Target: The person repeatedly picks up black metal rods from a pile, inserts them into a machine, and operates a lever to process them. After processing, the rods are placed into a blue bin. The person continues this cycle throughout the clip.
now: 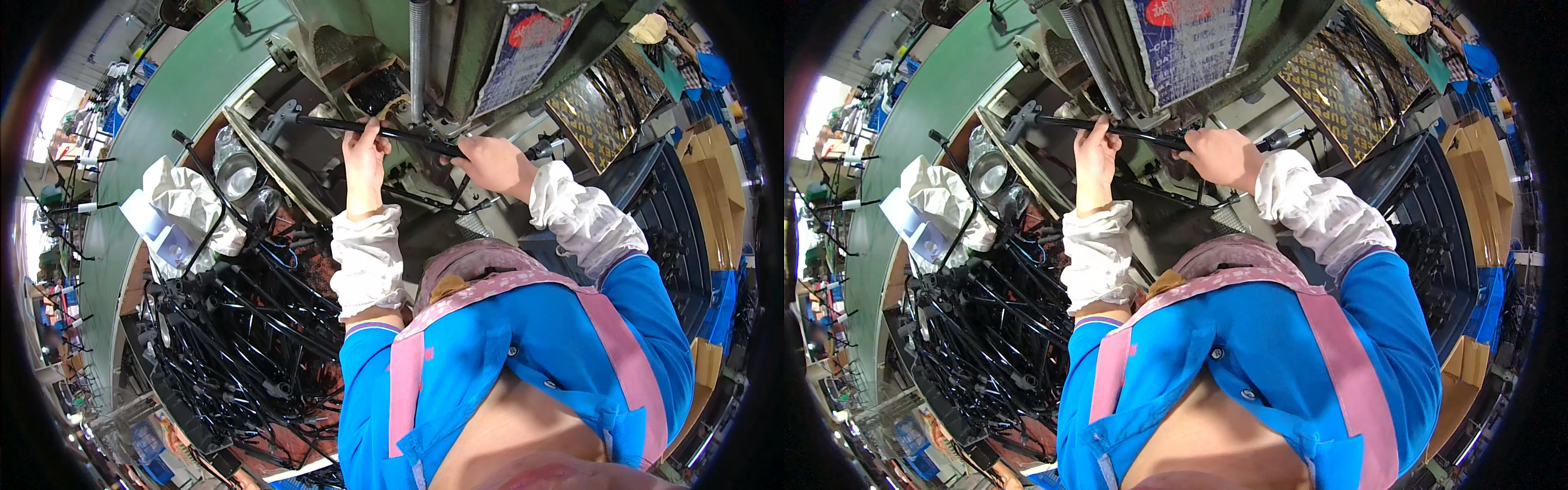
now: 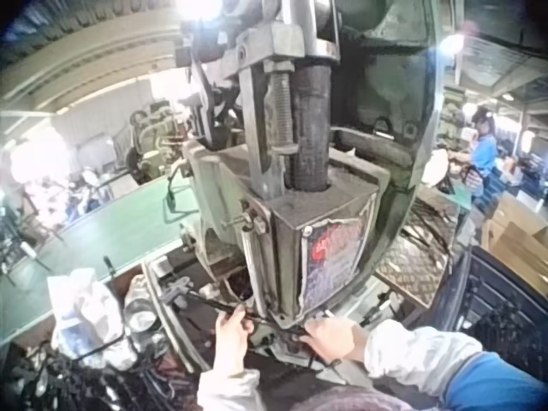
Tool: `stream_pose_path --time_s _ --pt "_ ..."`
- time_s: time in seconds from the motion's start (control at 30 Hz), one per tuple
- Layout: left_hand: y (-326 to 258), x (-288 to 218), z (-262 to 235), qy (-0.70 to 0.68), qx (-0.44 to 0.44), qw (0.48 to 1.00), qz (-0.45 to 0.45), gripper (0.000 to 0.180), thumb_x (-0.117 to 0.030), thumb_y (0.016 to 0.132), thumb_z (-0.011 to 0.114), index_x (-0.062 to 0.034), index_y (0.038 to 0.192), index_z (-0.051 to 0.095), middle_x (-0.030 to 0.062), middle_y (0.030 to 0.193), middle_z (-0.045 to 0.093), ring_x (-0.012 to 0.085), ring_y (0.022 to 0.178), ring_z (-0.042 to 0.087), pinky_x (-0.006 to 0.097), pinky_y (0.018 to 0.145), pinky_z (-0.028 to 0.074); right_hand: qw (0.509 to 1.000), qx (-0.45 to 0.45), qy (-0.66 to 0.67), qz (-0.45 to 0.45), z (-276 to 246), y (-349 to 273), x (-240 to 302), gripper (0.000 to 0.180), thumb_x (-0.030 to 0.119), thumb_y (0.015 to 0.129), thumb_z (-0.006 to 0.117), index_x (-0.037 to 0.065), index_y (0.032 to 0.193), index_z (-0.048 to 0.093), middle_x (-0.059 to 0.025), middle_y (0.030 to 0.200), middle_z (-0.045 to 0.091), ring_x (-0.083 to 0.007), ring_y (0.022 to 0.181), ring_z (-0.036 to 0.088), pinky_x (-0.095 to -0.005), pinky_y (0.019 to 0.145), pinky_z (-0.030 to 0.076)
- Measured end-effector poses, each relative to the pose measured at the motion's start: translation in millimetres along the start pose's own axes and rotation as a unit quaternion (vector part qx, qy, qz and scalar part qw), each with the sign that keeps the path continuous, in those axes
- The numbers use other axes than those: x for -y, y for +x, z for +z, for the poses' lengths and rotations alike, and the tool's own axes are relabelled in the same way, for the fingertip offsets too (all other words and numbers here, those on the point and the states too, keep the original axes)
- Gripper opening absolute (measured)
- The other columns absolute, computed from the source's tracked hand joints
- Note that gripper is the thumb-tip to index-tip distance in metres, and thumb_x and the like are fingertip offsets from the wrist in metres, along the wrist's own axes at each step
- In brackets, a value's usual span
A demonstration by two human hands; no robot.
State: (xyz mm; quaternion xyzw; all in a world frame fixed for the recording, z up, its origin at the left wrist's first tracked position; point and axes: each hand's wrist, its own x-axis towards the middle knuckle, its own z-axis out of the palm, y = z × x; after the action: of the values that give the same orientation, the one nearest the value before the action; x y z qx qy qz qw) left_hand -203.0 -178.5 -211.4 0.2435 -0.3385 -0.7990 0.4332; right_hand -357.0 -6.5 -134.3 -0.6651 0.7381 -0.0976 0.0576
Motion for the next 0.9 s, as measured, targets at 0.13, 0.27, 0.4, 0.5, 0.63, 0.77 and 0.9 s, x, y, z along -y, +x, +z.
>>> stream_pose_path --time_s 0.13,0.27,0.4,0.5,0.63,0.77,0.9 --pt "-6 0 3 -0.008 0.000 1.000 0.001 0.011 -0.009 0.088 0.061 -0.0045 0.096 0.054 0.0023 0.080 0.060 0.0115 0.057 0.054 0.026 0.051 0.042 0.999 -0.038 -0.009 -0.003 3 -5 3 0.031 0.030 0.086 0.058 0.001 0.078 0.054 -0.0166 0.070 0.061 -0.0356 0.066 0.062 -0.0428 0.058 0.050" --pt "-4 -5 13 -0.008 0.051 0.998 0.036 0.010 -0.014 0.088 0.062 -0.0075 0.091 0.056 -0.0009 0.075 0.057 0.0090 0.060 0.051 0.025 0.052 0.043 0.995 -0.088 -0.038 0.020 12 -9 11 0.030 0.031 0.086 0.057 0.003 0.079 0.052 -0.0136 0.072 0.059 -0.0338 0.063 0.062 -0.0409 0.056 0.050" --pt "-4 -7 11 -0.005 0.033 0.999 0.018 0.012 -0.015 0.087 0.064 -0.0091 0.088 0.054 -0.0015 0.075 0.056 0.0097 0.059 0.051 0.027 0.052 0.042 0.997 -0.073 -0.019 0.010 11 -8 8 0.030 0.031 0.086 0.057 0.002 0.079 0.053 -0.0145 0.074 0.060 -0.0340 0.067 0.062 -0.0418 0.058 0.050" --pt "-3 -4 6 -0.010 0.025 1.000 0.015 0.011 -0.014 0.087 0.064 -0.0089 0.087 0.054 -0.0010 0.074 0.055 0.0108 0.058 0.051 0.028 0.051 0.042 0.999 -0.040 -0.008 0.020 9 -3 5 0.030 0.031 0.085 0.058 0.003 0.079 0.054 -0.0141 0.075 0.061 -0.0340 0.068 0.062 -0.0423 0.059 0.050" --pt "1 -4 7 0.002 0.046 0.999 0.022 0.011 -0.013 0.088 0.063 -0.0072 0.088 0.054 0.0008 0.075 0.056 0.0124 0.057 0.052 0.028 0.051 0.041 0.996 -0.084 -0.022 0.026 8 -8 11 0.030 0.032 0.084 0.059 0.003 0.078 0.054 -0.0133 0.074 0.061 -0.0336 0.067 0.062 -0.0407 0.057 0.050" --pt "-3 -1 5 -0.012 0.025 0.999 0.021 0.010 -0.014 0.089 0.062 -0.0062 0.089 0.055 0.0031 0.078 0.059 0.0121 0.058 0.053 0.027 0.051 0.041 0.995 -0.080 -0.047 0.018 8 -9 6 0.031 0.034 0.084 0.059 0.004 0.078 0.053 -0.0125 0.072 0.060 -0.0335 0.064 0.061 -0.0409 0.054 0.050" --pt "-4 -3 7 -0.001 0.021 1.000 0.019 0.009 -0.012 0.089 0.061 -0.0052 0.088 0.055 0.0042 0.079 0.061 0.0110 0.058 0.052 0.026 0.050 0.040 0.995 -0.087 -0.057 0.011 11 -15 0 0.033 0.036 0.083 0.060 0.004 0.078 0.052 -0.0120 0.071 0.060 -0.0338 0.062 0.061 -0.0418 0.053 0.050"
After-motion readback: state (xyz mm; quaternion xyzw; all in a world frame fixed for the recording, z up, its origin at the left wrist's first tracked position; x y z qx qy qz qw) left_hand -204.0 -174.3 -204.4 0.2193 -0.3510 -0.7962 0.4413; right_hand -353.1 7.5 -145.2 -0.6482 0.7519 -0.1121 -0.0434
